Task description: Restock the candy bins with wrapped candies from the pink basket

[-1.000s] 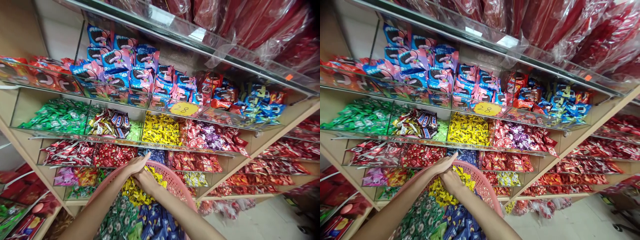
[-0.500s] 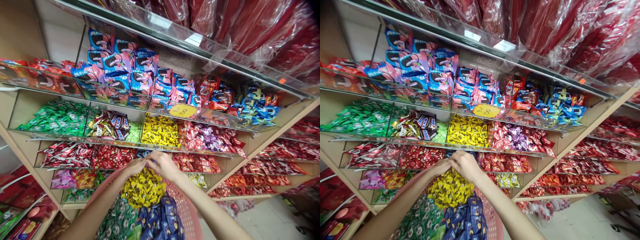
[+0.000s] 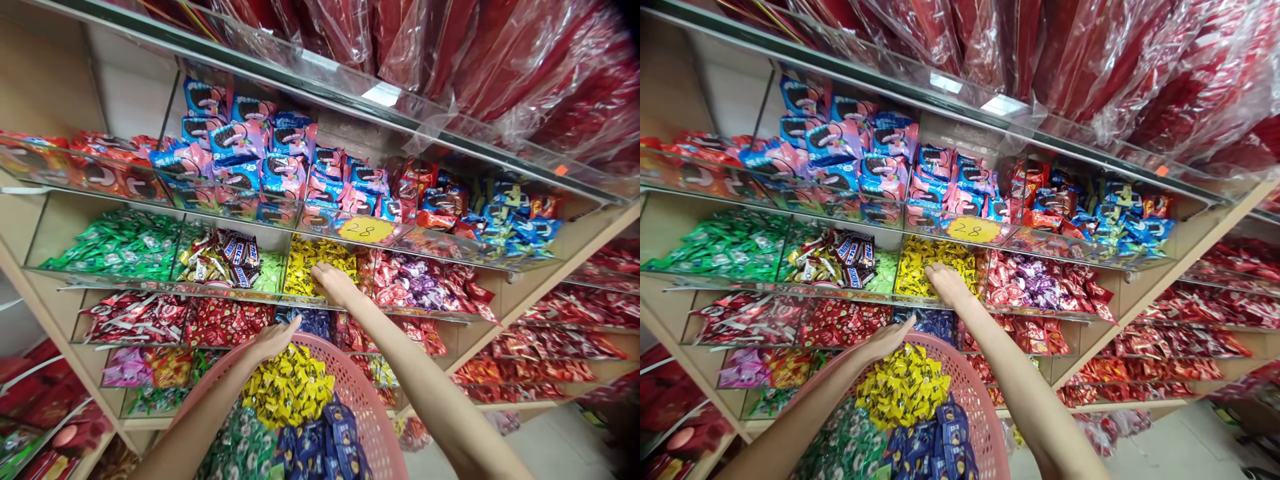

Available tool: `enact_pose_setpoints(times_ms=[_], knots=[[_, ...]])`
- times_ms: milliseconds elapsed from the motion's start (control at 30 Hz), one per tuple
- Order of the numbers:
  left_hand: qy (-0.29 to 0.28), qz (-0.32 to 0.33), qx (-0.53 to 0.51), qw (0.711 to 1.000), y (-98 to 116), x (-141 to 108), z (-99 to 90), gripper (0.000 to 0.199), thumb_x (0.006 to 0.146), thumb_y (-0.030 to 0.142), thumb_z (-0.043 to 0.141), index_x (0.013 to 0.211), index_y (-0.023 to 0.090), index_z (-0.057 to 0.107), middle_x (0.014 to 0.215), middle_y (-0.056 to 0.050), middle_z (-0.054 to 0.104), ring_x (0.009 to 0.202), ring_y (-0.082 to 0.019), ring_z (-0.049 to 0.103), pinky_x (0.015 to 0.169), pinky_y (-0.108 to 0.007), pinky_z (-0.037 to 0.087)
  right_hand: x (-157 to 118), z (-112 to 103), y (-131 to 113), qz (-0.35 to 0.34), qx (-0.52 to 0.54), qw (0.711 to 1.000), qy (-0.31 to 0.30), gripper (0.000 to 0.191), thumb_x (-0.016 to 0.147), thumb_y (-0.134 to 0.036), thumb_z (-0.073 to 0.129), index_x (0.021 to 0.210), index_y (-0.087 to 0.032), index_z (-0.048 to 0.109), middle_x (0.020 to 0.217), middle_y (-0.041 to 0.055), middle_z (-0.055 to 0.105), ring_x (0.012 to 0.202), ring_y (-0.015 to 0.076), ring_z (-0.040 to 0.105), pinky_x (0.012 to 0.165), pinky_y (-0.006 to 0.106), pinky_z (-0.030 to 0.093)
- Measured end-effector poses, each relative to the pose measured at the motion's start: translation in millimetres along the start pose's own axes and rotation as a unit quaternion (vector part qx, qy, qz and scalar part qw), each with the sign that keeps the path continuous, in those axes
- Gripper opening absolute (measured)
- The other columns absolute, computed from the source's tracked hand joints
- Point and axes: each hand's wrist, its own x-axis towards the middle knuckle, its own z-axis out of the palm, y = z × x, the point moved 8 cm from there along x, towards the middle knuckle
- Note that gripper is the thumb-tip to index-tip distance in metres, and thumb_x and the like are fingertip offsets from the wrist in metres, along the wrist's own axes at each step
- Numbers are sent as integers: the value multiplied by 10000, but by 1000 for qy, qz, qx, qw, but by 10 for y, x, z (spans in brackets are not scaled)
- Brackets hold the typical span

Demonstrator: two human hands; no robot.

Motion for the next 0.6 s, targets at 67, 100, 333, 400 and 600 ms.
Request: enact_pose_setpoints(times_ms=[67, 100, 333, 400, 600], knots=[[2, -3, -1, 1000, -8, -1, 0, 856, 714, 693, -58, 880, 205, 626, 997, -99, 620, 969, -296, 529, 785, -359, 372, 12, 12, -13, -5, -2, 1000, -9, 146, 766, -215, 523, 890, -179, 456, 923, 64, 498, 876, 166, 471, 683, 247, 369], [2, -4, -2, 1000, -10, -4, -1, 854, 714, 694, -57, 851, 204, 628, 977, -99, 626, 955, -293, 536, 775, -355, 375, 14, 16, -14, -4, -2, 1000, -15, 159, 764, -222, 529, 897, -179, 454, 928, 65, 496, 887, 168, 469, 693, 250, 369], [6, 5, -4, 1000, 20, -23, -14, 822, 727, 680, -51, 751, 198, 614, 897, -98, 644, 893, -279, 563, 732, -332, 391, 23, -11, -31, 0, -20, 999, -25, 114, 795, -227, 487, 894, -181, 455, 919, 61, 505, 877, 163, 481, 693, 242, 373], [6, -1, 2, 1000, 15, -25, -17, 823, 727, 678, -51, 749, 199, 617, 891, -100, 646, 886, -281, 567, 720, -331, 395, 26, -23, -39, 0, -25, 999, -19, 96, 807, -231, 465, 888, -180, 458, 916, 60, 510, 863, 161, 486, 681, 237, 374], [5, -3, 3, 1000, 13, -28, -18, 813, 737, 670, -40, 805, 205, 623, 937, -89, 641, 915, -274, 561, 726, -320, 396, 23, -32, -59, -4, -32, 999, -16, 99, 821, -212, 432, 909, -178, 463, 935, 64, 508, 866, 154, 485, 691, 227, 372]])
